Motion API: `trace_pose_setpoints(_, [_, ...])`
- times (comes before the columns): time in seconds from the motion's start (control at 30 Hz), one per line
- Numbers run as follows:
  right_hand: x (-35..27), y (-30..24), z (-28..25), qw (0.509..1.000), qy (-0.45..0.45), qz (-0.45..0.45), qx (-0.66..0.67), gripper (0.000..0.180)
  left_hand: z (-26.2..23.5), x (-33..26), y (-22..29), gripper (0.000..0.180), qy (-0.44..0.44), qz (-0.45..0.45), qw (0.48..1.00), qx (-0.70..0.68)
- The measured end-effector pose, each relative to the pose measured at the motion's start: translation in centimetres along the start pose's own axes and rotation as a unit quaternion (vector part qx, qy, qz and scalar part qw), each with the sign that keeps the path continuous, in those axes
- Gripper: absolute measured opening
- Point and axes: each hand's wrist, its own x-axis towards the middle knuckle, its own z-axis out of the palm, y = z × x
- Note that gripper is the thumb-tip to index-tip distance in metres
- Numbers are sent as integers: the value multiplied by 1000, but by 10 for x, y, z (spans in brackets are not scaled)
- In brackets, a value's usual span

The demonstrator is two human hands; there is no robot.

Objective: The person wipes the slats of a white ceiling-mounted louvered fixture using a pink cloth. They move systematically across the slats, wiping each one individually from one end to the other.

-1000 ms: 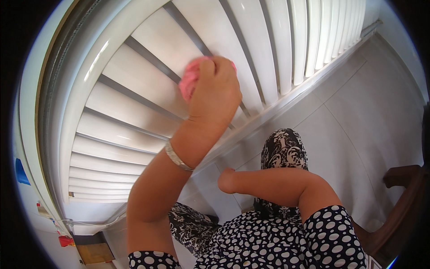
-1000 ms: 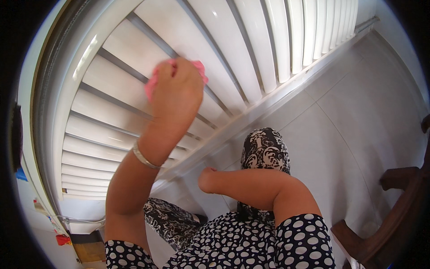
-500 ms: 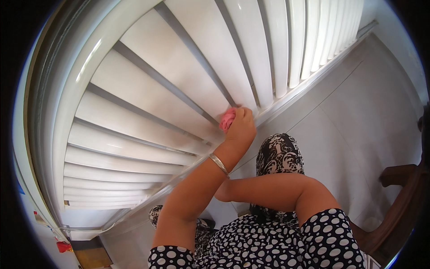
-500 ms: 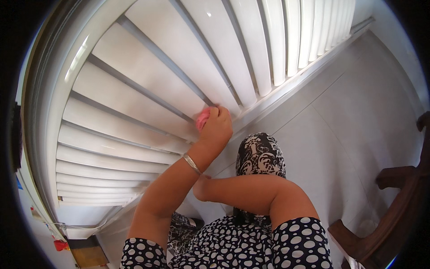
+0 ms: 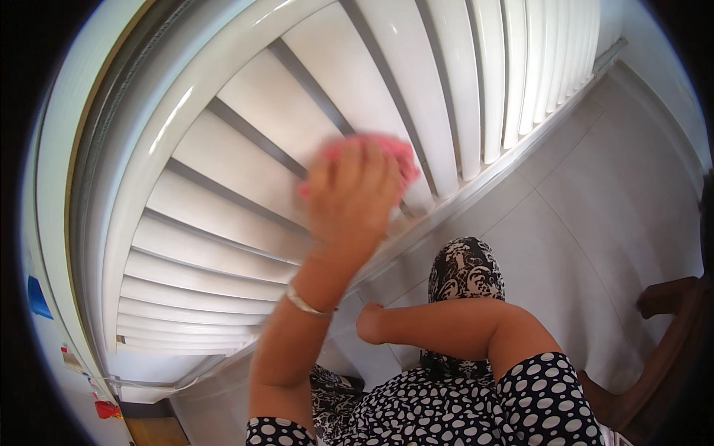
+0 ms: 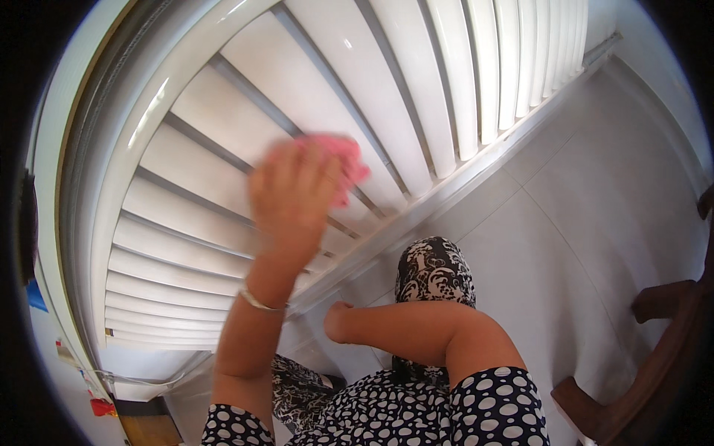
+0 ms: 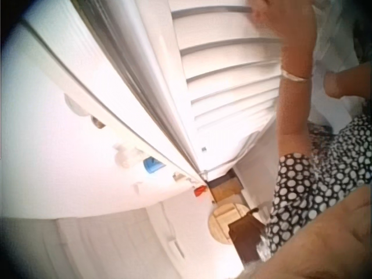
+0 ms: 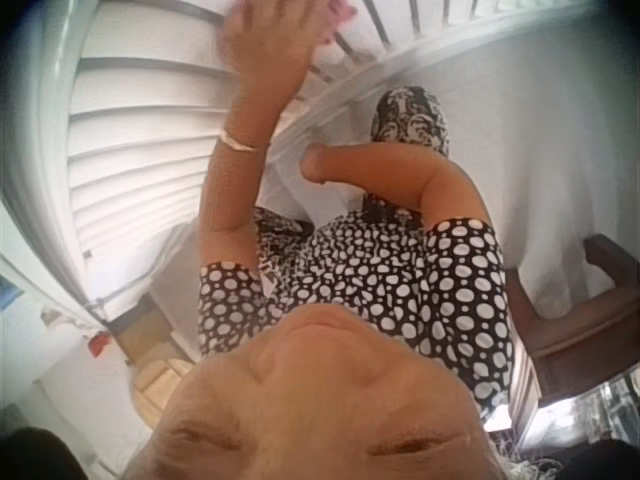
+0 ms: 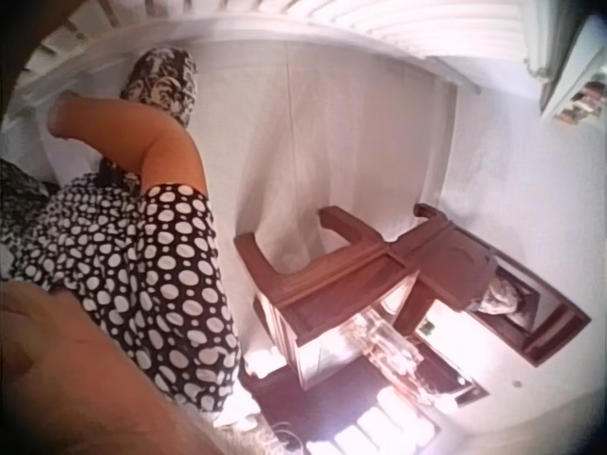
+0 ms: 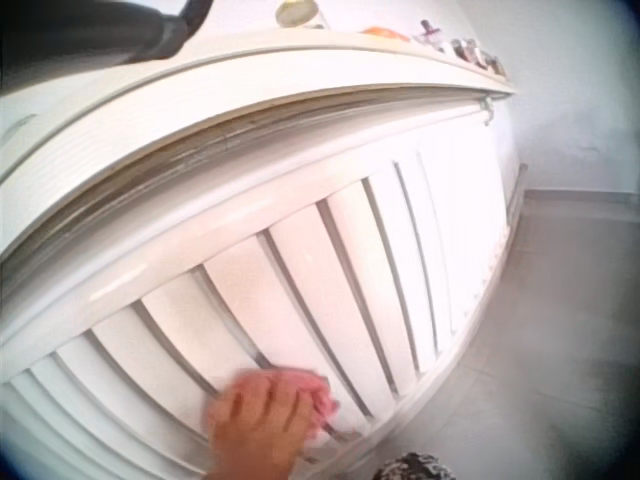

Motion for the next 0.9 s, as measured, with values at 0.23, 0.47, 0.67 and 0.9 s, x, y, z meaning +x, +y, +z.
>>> trace_pose_setpoints(0.23, [8,14,11,999,10,18,34,24,-40,49,-68,33,95,-34,984,148])
trace_pose_setpoints(0.47, [2,20,9,1000,23,1,-1,18,-21,15,-28,23,-69,23,989,131])
trace_pose_setpoints(0.67, [-5,21,7,1000,26,8,4,16,12,-24,3,24,-142,118,974,129])
trace_pose_setpoints(0.9, [-6,12,3,999,52,0,2,15,47,-95,34,18,-143,118,983,-9])
